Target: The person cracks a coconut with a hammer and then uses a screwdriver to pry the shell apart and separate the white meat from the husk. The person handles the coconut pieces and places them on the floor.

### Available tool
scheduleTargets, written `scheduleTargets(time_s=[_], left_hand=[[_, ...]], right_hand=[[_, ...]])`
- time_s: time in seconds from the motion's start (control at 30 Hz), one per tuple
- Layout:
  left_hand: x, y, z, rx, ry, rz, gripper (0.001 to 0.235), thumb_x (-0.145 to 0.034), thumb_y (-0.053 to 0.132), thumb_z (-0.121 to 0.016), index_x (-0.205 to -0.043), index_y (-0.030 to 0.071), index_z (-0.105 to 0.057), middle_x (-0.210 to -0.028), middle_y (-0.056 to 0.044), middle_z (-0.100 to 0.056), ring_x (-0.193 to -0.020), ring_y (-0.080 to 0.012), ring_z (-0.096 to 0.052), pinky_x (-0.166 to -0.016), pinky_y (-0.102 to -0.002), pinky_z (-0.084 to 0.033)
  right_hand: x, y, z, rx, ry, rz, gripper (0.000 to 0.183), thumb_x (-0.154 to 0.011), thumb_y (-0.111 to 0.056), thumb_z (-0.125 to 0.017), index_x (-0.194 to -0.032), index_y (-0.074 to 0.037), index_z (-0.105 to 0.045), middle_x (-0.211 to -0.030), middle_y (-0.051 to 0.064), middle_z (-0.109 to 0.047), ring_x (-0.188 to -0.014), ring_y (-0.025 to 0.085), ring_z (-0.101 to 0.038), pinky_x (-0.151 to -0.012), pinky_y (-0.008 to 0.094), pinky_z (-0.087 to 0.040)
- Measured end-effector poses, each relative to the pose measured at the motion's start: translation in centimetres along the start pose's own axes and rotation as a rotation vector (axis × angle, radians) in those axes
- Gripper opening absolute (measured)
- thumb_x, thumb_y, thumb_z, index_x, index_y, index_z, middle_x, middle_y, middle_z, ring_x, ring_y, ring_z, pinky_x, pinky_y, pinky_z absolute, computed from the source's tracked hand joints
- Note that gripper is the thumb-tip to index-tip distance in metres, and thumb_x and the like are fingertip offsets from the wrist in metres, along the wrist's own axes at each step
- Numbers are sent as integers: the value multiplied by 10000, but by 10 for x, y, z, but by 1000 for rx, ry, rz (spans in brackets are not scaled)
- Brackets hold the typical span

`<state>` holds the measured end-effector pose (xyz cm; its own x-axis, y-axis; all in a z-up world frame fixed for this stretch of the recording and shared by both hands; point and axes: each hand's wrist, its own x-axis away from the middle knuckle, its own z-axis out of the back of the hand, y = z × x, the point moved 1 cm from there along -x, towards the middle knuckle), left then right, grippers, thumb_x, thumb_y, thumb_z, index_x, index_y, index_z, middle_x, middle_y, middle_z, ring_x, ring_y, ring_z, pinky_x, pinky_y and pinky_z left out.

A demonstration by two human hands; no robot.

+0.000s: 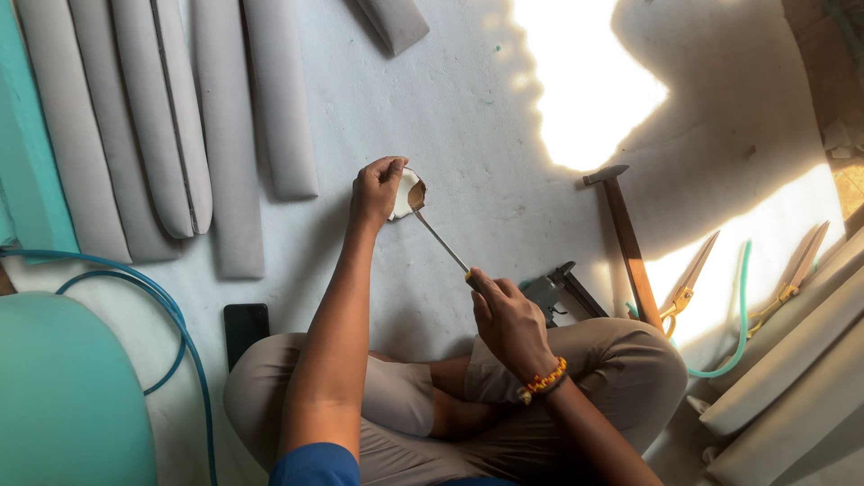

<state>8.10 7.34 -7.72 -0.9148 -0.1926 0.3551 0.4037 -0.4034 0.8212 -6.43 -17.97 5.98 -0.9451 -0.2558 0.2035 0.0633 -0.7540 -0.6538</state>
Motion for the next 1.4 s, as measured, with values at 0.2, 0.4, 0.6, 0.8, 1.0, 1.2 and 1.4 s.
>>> scheduleTargets(time_s=[0.2, 0.4, 0.6, 0.8, 1.0, 1.2, 1.4], left_hand=[[2, 13, -1, -84, -4, -74, 381, -945, 387, -686, -1161, 78, -738, -1123, -97, -766, -1078, -254, -737, -938, -372, -572], [-14, 7, 0, -137, -79, -81, 336, -1004, 364, -595, -1161, 118, -761, -1171, -78, -765, -1138, -250, -708, -995, -386, -531], [-14, 14, 0, -93, -124, -2, 298, -987, 299, -566, -1121, 125, -768, -1124, -66, -780, -1102, -230, -726, -967, -366, -542], [-7, 17, -6, -49, -79, -4, 297, -994, 287, -565, -1023, 103, -797, -961, -55, -799, -930, -194, -741, -859, -337, -550], [-12, 18, -3, 63, -109, 43, 304, -1007, 289, -561, -1005, 81, -783, -881, -41, -771, -833, -156, -710, -775, -310, -558], [-11, 23, -2, 115, -126, 63, 288, -997, 264, -559, -986, 88, -786, -874, -45, -770, -810, -155, -711, -778, -314, -570], [-8, 16, -3, 4, -87, -63, 275, -1003, 257, -568, -1016, 84, -781, -936, -61, -790, -870, -172, -732, -823, -324, -564]], right_hand=[[-23, -3, 2, 126, -9, 18, 384, -965, -183, -641, -1344, -126, -658, -969, 95, -742, -608, 172, -701, -525, 316, -582], [-33, 4, 2, 192, -12, 132, 371, -937, -160, -669, -1306, -130, -688, -974, 82, -751, -603, 170, -692, -509, 316, -575], [-42, 7, 8, 212, -43, 178, 354, -939, -127, -669, -1292, -128, -702, -895, 67, -728, -555, 167, -656, -459, 318, -551], [-48, 12, 4, 226, -51, 239, 346, -954, -87, -656, -1298, -95, -697, -804, 75, -678, -492, 177, -601, -424, 335, -513], [-44, 25, -12, 227, 21, 272, 376, -935, -58, -647, -1308, -67, -689, -832, 86, -672, -517, 193, -609, -449, 342, -518], [-38, 33, -17, 157, 69, 241, 337, -953, -65, -652, -1285, -97, -698, -817, 59, -656, -540, 198, -611, -464, 346, -517], [-35, 36, -6, 204, 65, 289, 388, -933, -44, -648, -1310, -120, -699, -856, 58, -651, -562, 186, -609, -471, 346, -514]])
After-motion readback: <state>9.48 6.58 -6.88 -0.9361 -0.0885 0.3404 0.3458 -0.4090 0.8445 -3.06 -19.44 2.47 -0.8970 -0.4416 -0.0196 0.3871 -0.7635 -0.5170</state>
